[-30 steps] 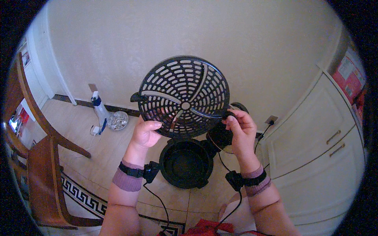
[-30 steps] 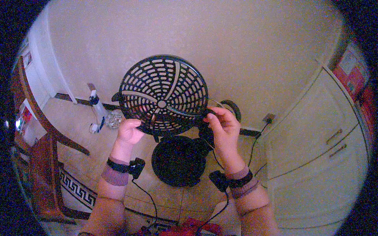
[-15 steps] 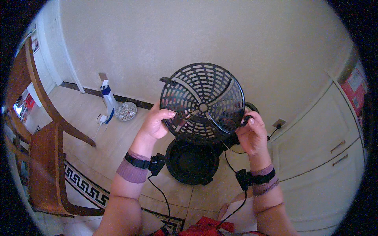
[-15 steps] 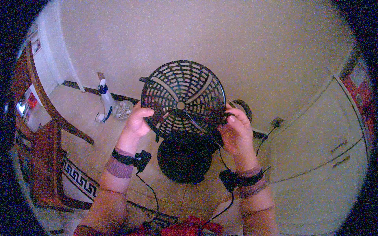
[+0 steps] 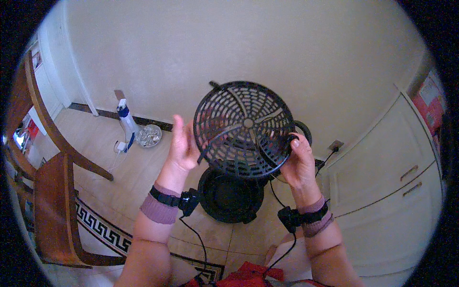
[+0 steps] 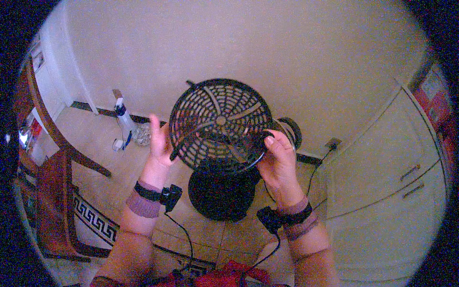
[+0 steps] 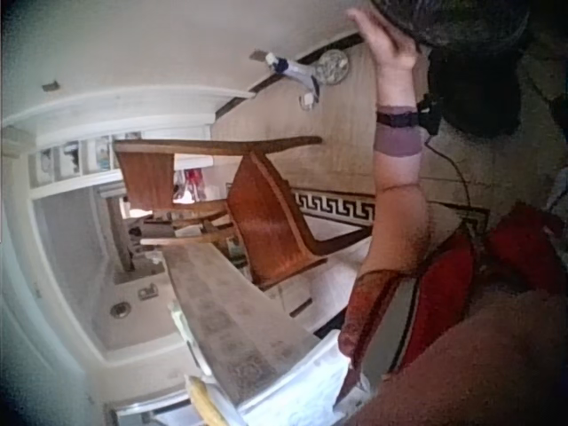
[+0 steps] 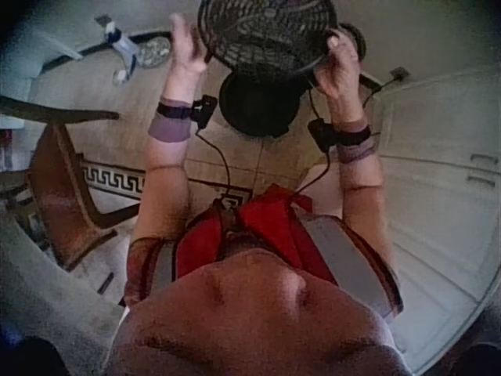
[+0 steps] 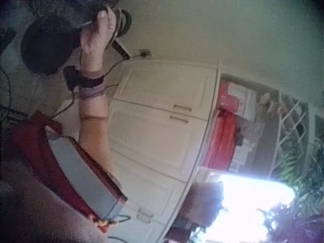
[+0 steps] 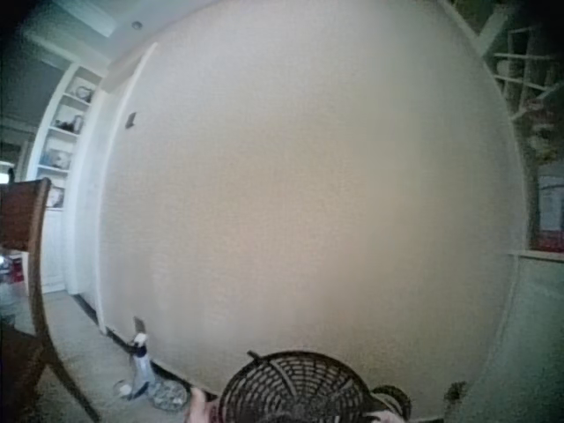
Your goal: The person plugs a black appliance into a wall outlet and then attaches small rubber components to the edges of a circular black plastic grate.
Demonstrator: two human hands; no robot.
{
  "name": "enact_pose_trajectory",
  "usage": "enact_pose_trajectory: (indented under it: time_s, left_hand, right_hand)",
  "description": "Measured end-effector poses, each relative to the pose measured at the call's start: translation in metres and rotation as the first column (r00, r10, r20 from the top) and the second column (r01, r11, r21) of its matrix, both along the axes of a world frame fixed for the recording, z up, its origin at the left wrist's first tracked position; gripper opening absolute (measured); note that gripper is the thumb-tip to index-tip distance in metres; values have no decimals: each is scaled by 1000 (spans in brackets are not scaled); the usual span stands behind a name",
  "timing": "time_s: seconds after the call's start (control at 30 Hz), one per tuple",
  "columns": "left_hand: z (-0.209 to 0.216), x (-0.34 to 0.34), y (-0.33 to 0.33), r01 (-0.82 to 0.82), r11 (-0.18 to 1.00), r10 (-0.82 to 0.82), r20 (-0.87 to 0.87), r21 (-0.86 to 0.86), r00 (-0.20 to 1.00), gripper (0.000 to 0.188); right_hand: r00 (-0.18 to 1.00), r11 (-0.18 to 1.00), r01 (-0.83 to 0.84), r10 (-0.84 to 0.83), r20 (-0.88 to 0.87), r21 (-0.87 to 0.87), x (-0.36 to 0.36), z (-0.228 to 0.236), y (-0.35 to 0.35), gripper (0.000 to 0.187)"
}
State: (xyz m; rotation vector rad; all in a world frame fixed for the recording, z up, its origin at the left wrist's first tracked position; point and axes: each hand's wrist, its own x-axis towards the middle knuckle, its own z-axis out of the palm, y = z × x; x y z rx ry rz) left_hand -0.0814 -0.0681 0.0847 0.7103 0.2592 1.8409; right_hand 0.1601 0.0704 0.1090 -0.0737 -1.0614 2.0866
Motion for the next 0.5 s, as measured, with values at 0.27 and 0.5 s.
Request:
enact_pose_trajectory:
  time_s: [0.27,0.5]
  left_hand:
    - [-6,71,29,-31,995,28,25,98,999,79]
    - [-22,64,33,79,997,-82,153,26,985,43]
  right_hand:
    - [989,994,104,-107,-105,-32,-1,5,9,28]
    - [996,992,67,-60,-64,110,4,-2,-1,14]
